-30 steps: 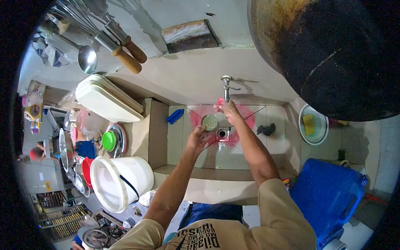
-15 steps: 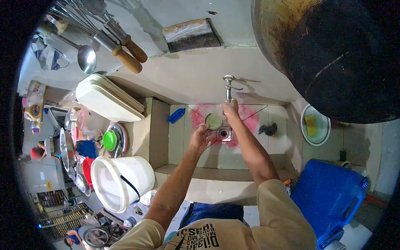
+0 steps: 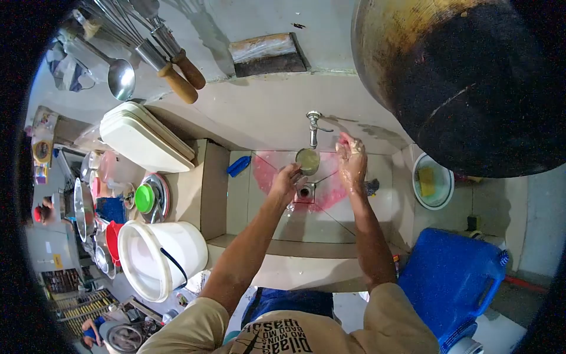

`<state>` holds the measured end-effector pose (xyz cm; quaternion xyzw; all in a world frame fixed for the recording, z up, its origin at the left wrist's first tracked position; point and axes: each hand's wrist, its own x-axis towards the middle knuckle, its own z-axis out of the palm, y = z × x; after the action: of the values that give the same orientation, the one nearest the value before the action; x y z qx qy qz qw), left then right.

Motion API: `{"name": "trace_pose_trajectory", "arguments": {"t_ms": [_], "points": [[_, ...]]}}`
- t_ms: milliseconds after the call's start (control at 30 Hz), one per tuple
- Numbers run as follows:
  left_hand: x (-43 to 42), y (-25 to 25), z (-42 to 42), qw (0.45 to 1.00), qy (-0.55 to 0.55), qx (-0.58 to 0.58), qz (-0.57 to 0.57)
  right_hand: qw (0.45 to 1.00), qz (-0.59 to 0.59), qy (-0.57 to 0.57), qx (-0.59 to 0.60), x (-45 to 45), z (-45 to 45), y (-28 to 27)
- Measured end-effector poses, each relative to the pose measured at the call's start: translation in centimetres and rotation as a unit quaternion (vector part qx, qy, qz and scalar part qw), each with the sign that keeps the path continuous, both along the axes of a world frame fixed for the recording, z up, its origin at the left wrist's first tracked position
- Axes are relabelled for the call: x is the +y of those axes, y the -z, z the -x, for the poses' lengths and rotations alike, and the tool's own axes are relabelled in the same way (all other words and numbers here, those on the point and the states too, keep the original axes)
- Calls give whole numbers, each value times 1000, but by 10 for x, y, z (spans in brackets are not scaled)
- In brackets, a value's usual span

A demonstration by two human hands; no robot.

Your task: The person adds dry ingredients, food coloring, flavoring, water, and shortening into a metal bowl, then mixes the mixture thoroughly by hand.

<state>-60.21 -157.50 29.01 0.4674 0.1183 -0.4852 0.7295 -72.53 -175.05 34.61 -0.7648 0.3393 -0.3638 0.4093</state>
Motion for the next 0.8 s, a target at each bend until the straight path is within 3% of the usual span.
{"name": "trace_pose_trajectory", "arguments": {"t_ms": [167, 267, 467, 667, 800], "points": [[-12, -7, 0, 1000, 15, 6, -4, 995, 101, -22, 18, -1, -12, -58], [-14, -12, 3, 1000, 1, 16, 3, 987, 139, -8, 81, -4, -18, -66], [17, -2, 1, 999, -29, 17, 24, 977, 180, 47, 100, 10, -23, -68], [88, -38, 4, 998, -27, -40, -39, 977, 181, 88, 71, 58, -36, -50], [134, -58, 10, 990, -47, -83, -108, 991, 87, 81, 63, 53, -35, -39]]}}
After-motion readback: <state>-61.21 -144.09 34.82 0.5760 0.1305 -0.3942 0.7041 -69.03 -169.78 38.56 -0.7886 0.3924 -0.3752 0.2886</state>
